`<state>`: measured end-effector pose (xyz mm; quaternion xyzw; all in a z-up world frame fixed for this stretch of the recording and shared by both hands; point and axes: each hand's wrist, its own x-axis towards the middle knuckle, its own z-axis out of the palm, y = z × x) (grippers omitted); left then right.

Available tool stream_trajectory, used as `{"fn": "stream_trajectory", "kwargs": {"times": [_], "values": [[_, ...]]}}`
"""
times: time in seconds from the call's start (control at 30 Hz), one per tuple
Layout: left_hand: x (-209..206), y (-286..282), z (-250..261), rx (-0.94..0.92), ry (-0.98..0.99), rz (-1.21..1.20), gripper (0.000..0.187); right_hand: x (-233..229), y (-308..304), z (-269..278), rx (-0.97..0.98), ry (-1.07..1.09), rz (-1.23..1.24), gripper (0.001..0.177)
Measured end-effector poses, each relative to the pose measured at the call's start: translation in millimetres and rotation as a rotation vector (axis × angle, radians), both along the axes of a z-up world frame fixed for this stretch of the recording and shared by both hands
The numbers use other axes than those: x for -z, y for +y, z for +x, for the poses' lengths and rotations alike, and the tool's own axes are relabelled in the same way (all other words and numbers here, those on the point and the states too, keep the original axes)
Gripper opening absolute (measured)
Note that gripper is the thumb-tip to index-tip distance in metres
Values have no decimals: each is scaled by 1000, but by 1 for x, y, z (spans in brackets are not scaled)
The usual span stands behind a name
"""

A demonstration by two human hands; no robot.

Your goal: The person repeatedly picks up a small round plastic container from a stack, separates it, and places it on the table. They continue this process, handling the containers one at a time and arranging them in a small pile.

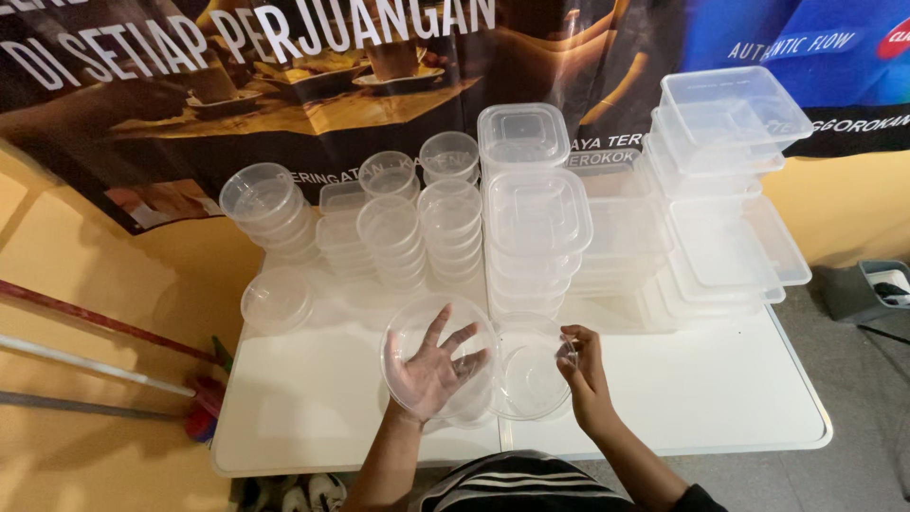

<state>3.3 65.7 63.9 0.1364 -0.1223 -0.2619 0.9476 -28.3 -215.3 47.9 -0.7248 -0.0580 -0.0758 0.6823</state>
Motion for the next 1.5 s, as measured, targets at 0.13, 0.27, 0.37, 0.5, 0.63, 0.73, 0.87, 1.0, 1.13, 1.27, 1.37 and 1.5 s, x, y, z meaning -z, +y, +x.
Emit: {"fn": "stream_trajectory", "kwargs": {"times": [0.13,0.27,0.37,0.5,0.63,0.73,0.87,1.0,1.13,1.27,1.37,1.5], "values": [[4,-2,-3,18,-47,5,95,16,-11,-1,-50,232,221,39],[14,-3,-6,30,-6,50,92,32,-29,-7,9,472,292,38],[25,-1,-7,-7,70,113,92,53,-49,-4,68,543,260,39],[39,8,-3,13,49,12,90,94,-79,7,126,540,182,41],[43,13,-4,9,209,67,88,132,-89,19,175,595,-96,41],[44,11,-5,20,219,70,86,148,-85,27,179,616,-221,42],[43,8,-5,30,194,75,84,154,-73,34,173,637,-322,41],[43,8,-5,40,200,77,84,152,-67,35,147,624,-407,38],[46,6,-3,29,216,109,84,153,-63,36,170,683,-411,38],[48,4,-2,38,227,103,84,153,-60,36,195,619,-463,36],[48,3,-1,38,274,133,84,154,-57,38,220,600,-529,35],[49,1,0,57,288,128,84,154,-54,41,230,535,-620,34]]}}
